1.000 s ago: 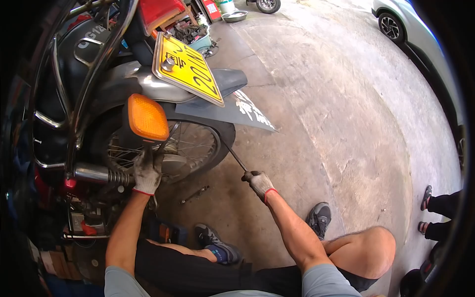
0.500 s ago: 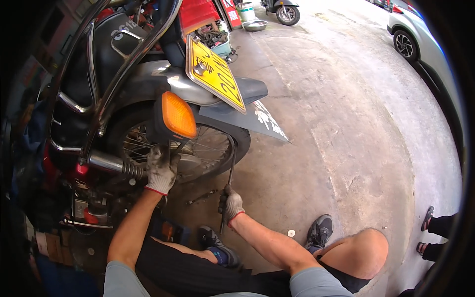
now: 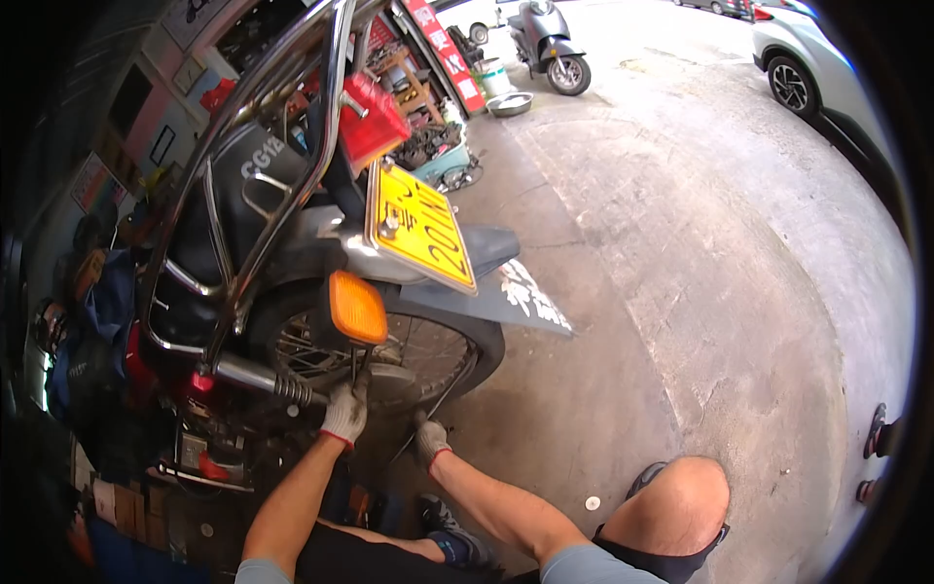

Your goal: Repairing and maintaining a motorcycle, including adjusting the spokes on the rear wheel.

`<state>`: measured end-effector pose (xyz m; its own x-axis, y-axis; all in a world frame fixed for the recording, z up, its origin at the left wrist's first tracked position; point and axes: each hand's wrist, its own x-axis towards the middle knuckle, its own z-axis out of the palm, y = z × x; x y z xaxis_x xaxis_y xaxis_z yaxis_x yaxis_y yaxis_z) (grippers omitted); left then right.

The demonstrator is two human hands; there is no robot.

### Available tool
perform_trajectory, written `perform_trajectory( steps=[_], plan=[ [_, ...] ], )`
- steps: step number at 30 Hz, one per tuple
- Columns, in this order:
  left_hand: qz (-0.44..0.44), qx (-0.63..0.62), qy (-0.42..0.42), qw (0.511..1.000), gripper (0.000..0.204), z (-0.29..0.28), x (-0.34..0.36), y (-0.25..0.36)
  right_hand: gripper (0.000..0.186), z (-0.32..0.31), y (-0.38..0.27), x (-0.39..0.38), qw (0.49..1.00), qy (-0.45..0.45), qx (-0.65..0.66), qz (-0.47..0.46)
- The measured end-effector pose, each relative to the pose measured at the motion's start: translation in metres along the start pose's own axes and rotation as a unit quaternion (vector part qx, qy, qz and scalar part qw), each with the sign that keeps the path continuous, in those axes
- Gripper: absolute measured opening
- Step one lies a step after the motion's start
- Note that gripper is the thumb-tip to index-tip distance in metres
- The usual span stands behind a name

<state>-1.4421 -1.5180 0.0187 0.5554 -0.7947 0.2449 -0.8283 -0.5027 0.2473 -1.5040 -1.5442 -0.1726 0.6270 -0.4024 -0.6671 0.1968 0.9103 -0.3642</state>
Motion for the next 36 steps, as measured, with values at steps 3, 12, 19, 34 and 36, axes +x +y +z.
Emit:
perform_trajectory(
  steps=[3, 12, 19, 34, 36],
  plan=[
    [-0.126, -0.108, -0.036, 0.986, 0.042, 0.011, -0.021, -0.010, 0.043, 0.001, 0.004, -0.011, 0.997, -0.062, -0.039, 0.000],
    [0.016, -0.206, -0.025, 0.978, 0.033, -0.035, -0.103, 0.041, 0.027, -0.036, -0.025, -0.022, 0.974, -0.130, -0.181, -0.028],
    [0.022, 0.068, 0.018, 0.997, 0.038, -0.226, -0.150, 0.024, 0.017, -0.062, -0.033, -0.003, 0.975, -0.180, -0.128, -0.007],
    [-0.744, 0.022, 0.021, 0.668, 0.041, 0.086, -0.590, -0.204, 0.012, -0.096, -0.035, -0.032, 0.934, -0.122, -0.329, -0.060],
    [-0.629, 0.160, -0.214, 0.730, 0.040, 0.150, -0.621, -0.215, 0.014, -0.110, -0.032, -0.027, 0.939, -0.084, -0.327, -0.063]
  ],
)
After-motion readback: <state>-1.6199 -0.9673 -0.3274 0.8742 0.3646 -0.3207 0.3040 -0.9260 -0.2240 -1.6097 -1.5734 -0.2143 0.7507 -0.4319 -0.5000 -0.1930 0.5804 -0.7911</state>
